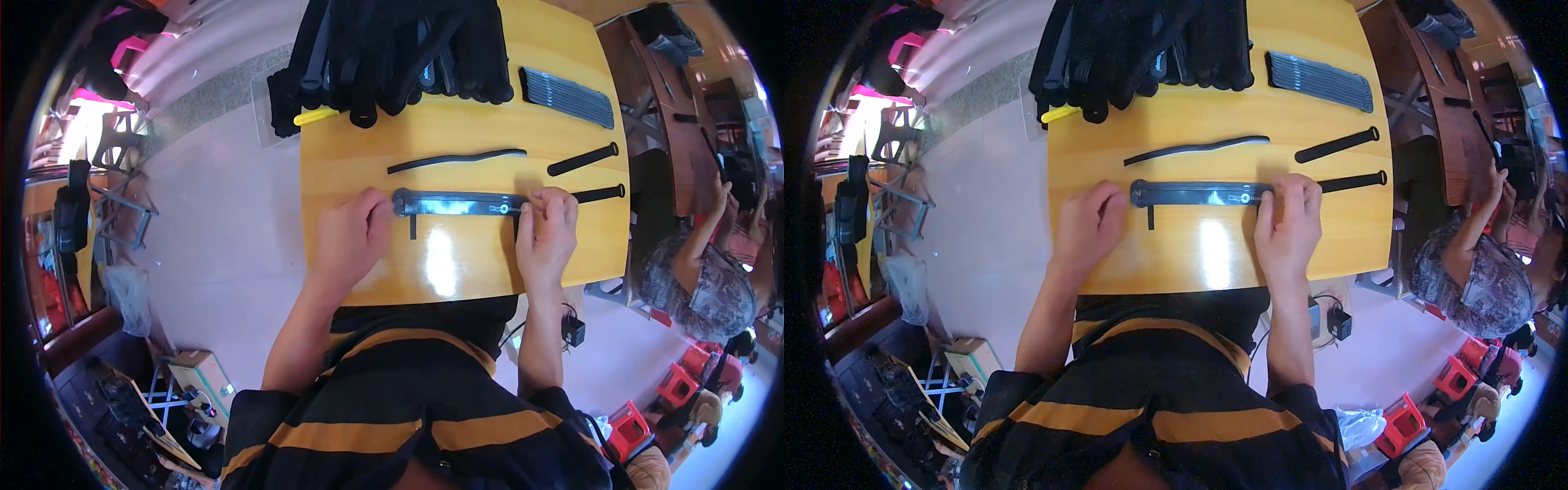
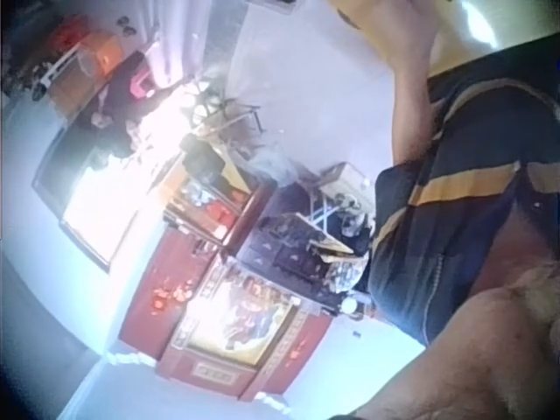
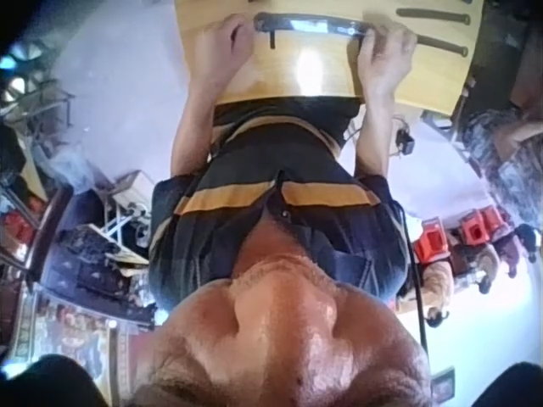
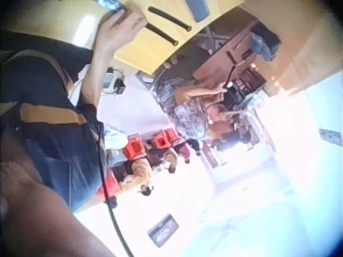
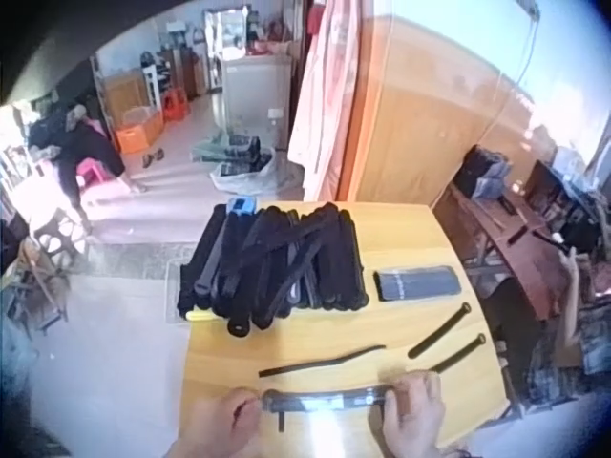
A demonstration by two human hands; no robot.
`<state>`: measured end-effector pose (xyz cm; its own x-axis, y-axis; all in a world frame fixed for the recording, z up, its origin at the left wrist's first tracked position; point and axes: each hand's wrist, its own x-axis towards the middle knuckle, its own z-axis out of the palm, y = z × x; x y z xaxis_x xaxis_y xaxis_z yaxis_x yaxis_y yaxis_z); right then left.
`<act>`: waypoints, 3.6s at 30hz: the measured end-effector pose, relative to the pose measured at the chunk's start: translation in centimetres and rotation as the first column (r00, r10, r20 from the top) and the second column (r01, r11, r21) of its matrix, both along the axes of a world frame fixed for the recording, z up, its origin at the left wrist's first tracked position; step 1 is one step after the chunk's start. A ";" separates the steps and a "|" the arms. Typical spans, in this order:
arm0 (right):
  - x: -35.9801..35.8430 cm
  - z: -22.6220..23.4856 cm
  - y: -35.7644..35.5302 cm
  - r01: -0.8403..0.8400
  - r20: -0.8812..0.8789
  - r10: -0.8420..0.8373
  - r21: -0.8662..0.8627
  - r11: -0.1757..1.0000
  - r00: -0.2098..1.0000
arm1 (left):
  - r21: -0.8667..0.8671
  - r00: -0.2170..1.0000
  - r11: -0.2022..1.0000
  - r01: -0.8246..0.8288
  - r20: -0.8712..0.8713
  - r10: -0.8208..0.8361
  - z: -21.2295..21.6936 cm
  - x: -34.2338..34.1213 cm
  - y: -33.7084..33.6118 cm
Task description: Assembling plastic buckles and mounting components onto textile straps.
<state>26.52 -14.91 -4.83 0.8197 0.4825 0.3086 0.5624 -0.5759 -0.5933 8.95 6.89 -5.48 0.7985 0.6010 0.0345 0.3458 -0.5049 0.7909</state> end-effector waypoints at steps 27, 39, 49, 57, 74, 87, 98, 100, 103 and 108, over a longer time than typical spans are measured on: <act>-2.9 -2.7 -1.7 -0.330 -0.017 0.355 -0.414 0.848 0.935 | 0.446 0.932 0.818 0.363 -0.159 -0.327 -2.1 -3.0 -5.3; -1.9 -4.2 -3.6 -0.139 0.079 0.196 -0.457 0.878 0.977 | 0.476 0.936 0.807 0.350 -0.147 -0.320 -2.6 -3.2 -5.2; -7.3 -4.0 1.3 -0.422 0.102 0.489 -0.376 0.825 0.866 | 0.499 0.923 0.777 0.385 -0.186 -0.337 -3.3 -2.7 -5.1; -4.9 -3.3 -3.1 -0.284 0.097 0.362 -0.449 0.847 0.927 | 0.493 0.926 0.784 0.377 -0.220 -0.306 -3.0 -2.8 -5.3; -3.7 -4.2 -4.9 -0.184 0.080 0.237 -0.414 0.892 0.968 | 0.503 0.816 0.648 0.571 -0.261 -0.516 -0.5 3.0 -8.9; -3.5 -3.4 -4.9 -0.155 0.088 0.214 -0.435 0.887 0.973 | 0.484 0.904 0.767 0.422 -0.286 -0.317 -2.9 -4.1 -2.2; -2.0 -2.7 -5.9 -0.114 0.161 0.139 -0.151 0.982 0.977 | 0.426 0.977 0.884 0.194 -0.007 -0.211 -2.9 -6.5 -2.5; -0.4 -2.6 -6.2 -0.050 0.201 0.086 -0.178 0.983 0.976 | 0.446 0.973 0.872 0.201 0.011 -0.230 -2.0 -7.5 -3.0; 1.4 -2.9 -6.6 0.070 0.189 0.001 -0.371 0.926 0.982 | 0.452 0.942 0.847 0.278 0.045 -0.333 -1.0 -8.3 -3.9; 0.1 -3.1 -8.4 0.027 0.130 0.033 -0.436 0.899 0.991 | 0.403 0.896 0.850 0.339 0.136 -0.422 0.6 -8.7 -6.0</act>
<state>26.59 -23.29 -7.93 0.7848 0.5959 0.1705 0.6197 -0.7578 -0.2043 0.24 0.87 -4.83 0.9095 0.1636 0.3823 -0.0870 -0.8242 0.5596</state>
